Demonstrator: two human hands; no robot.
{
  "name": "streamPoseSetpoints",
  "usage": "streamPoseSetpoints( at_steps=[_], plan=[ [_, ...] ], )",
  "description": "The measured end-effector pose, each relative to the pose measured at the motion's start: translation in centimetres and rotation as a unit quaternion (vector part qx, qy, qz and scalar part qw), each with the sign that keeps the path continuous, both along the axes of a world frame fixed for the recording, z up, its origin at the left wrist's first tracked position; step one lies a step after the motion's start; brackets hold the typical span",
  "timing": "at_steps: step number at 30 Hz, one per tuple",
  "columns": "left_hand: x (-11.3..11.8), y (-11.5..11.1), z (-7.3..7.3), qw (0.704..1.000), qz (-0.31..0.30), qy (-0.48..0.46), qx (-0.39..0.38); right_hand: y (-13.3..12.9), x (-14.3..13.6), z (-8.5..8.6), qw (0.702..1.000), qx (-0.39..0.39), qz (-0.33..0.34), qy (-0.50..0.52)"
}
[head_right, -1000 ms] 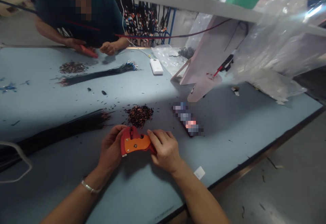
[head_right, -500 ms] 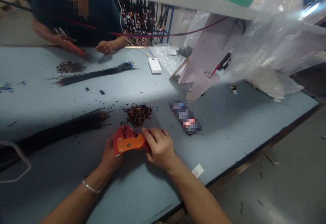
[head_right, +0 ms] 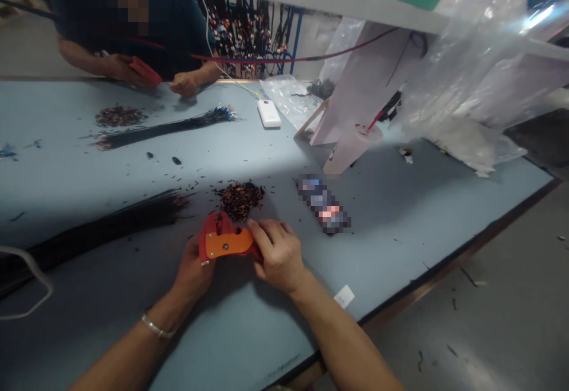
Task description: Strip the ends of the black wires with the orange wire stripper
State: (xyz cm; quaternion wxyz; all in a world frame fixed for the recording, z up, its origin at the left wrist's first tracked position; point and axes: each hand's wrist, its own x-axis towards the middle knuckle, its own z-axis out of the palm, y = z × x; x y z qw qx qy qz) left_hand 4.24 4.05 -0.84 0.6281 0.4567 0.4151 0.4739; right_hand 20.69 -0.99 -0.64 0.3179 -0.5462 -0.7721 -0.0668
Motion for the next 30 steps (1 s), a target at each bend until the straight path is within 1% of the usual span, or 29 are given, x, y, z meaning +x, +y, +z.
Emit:
streamPoseSetpoints(
  at_steps=[8,14,20,26,30],
  plan=[
    [0.0,-0.1,0.2,1.000,-0.020,-0.003,0.014,0.2,-0.3,0.3,1.000,-0.008,-0.006,0.001],
    [0.1,-0.1,-0.3,1.000,-0.017,-0.013,0.006,0.3,-0.4,0.3,1.000,-0.015,-0.017,-0.005],
    [0.1,0.0,-0.3,1.000,-0.016,-0.020,0.004,0.5,-0.4,0.2,0.999,-0.017,-0.026,-0.032],
    [0.0,0.0,-0.9,0.999,-0.013,-0.037,-0.008,0.5,-0.5,-0.3,0.997,-0.027,-0.048,-0.055],
    [0.0,0.0,-0.9,0.999,-0.012,-0.050,-0.019,0.5,-0.6,-0.4,0.996,-0.027,-0.049,-0.064]
  ],
)
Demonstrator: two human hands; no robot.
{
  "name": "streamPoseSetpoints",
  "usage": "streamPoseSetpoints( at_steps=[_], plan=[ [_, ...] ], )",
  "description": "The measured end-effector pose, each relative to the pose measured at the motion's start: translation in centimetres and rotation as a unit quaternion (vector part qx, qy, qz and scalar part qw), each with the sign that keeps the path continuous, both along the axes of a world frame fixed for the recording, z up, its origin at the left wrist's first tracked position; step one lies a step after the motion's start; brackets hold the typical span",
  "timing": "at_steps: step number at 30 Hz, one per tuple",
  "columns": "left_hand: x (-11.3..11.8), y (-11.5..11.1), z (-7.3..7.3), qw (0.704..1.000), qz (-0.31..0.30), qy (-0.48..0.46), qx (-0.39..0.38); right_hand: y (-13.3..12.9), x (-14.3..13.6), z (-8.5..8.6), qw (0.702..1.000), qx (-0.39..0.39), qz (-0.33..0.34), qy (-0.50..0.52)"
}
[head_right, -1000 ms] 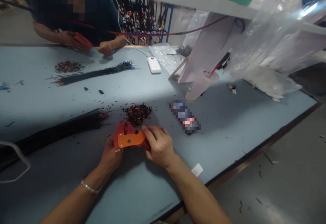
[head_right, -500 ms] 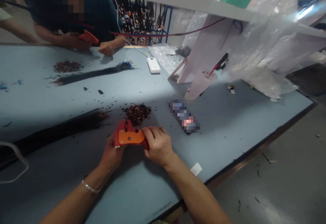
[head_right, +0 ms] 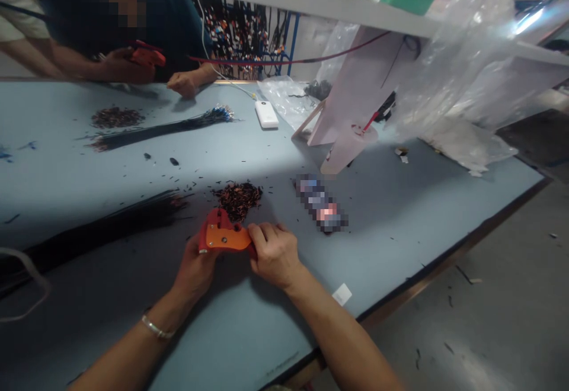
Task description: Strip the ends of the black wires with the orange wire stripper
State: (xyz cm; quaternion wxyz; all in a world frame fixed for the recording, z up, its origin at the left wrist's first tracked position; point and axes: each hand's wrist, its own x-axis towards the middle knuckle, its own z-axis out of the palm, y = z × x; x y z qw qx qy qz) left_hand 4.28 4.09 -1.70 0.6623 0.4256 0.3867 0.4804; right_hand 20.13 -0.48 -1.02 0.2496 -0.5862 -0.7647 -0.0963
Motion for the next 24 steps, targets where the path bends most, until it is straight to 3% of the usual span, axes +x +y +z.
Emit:
streamPoseSetpoints(
  at_steps=[9,24],
  plan=[
    [0.08,-0.01,-0.16,0.998,0.021,-0.051,-0.032,0.35,-0.17,-0.03,1.000,-0.006,0.003,0.008],
    [0.17,0.03,0.33,0.998,0.030,-0.035,-0.039,-0.06,0.22,-0.18,0.998,0.019,0.026,0.050]
  ],
)
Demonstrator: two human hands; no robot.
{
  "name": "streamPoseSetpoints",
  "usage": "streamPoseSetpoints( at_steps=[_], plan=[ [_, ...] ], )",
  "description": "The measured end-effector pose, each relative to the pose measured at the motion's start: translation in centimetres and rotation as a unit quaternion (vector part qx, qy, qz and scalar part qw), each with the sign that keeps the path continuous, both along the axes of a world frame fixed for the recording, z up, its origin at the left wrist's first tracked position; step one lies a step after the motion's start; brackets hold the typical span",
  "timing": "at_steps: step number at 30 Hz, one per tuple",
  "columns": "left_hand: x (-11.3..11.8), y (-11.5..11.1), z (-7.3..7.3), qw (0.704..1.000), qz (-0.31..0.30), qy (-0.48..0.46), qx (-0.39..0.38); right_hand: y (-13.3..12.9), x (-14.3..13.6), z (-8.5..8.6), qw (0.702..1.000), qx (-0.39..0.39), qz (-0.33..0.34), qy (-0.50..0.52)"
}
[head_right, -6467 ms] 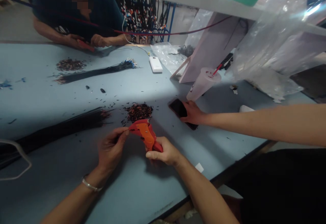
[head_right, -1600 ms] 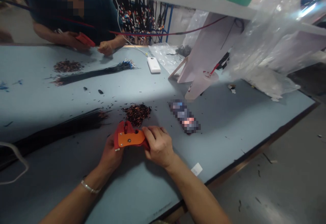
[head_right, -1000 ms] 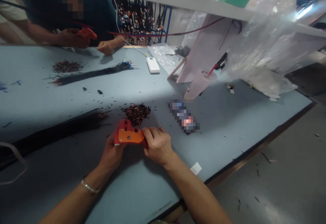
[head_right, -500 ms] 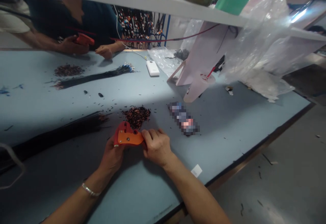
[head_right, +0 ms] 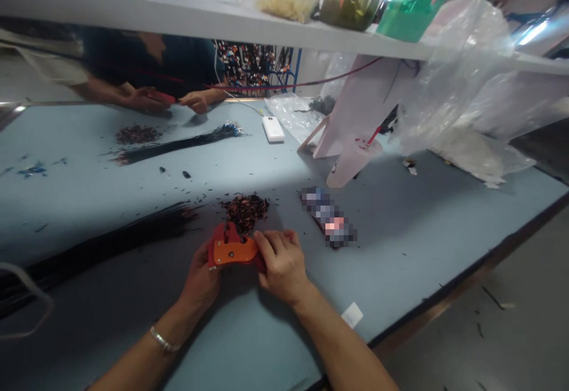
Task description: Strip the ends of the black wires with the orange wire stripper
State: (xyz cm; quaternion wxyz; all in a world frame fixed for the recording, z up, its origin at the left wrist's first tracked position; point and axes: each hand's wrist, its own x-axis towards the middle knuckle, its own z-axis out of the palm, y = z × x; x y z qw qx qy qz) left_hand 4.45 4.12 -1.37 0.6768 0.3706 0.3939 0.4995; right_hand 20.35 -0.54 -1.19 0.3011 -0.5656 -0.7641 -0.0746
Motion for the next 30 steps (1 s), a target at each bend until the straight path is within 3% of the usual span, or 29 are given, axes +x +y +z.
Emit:
streamPoseSetpoints(
  at_steps=[5,19,30],
  plan=[
    [0.04,-0.10,0.04,0.999,0.017,-0.005,-0.031,-0.39,0.21,-0.35,1.000,0.006,0.016,0.012],
    [0.02,-0.20,0.33,0.999,-0.017,0.007,-0.028,-0.81,0.70,-0.66,1.000,0.004,0.017,0.017],
    [-0.15,-0.08,0.72,0.999,-0.006,-0.001,-0.037,-0.86,0.76,-0.86,0.999,0.017,0.038,0.026]
  ],
)
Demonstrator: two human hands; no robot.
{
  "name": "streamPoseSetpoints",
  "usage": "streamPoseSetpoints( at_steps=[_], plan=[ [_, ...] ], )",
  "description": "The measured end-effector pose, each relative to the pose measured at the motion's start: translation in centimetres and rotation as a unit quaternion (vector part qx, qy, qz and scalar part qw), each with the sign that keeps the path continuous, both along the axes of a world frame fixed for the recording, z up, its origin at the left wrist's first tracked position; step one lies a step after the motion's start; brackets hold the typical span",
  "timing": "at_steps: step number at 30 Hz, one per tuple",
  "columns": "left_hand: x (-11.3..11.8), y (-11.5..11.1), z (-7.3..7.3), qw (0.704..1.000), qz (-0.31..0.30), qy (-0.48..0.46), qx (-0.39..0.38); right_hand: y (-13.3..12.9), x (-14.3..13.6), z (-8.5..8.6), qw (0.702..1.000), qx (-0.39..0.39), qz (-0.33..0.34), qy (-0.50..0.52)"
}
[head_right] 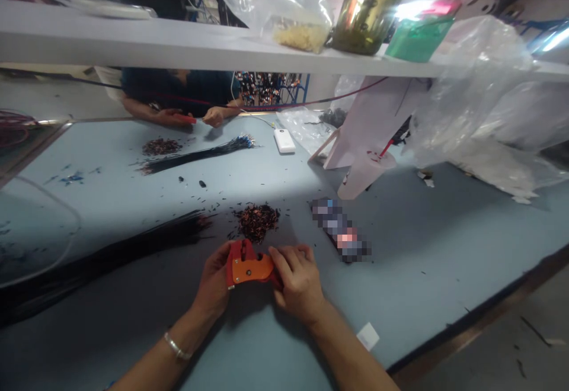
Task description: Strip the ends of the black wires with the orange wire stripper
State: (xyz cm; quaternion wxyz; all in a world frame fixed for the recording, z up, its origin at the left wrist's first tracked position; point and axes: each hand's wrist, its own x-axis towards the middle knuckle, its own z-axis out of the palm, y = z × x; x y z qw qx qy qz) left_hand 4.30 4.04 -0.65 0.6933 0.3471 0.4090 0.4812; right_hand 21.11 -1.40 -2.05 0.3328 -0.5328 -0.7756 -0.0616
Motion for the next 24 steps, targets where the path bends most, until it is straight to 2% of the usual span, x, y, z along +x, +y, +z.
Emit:
streamPoseSetpoints(
  at_steps=[12,24],
  plan=[
    [-0.05,0.06,-0.08,1.000,-0.003,0.010,-0.002,-0.02,0.11,0.09,1.000,-0.010,0.010,0.000],
    [-0.14,0.37,0.50,0.998,0.006,-0.003,-0.060,0.04,-0.22,0.36,0.999,0.024,0.039,-0.008]
  ],
)
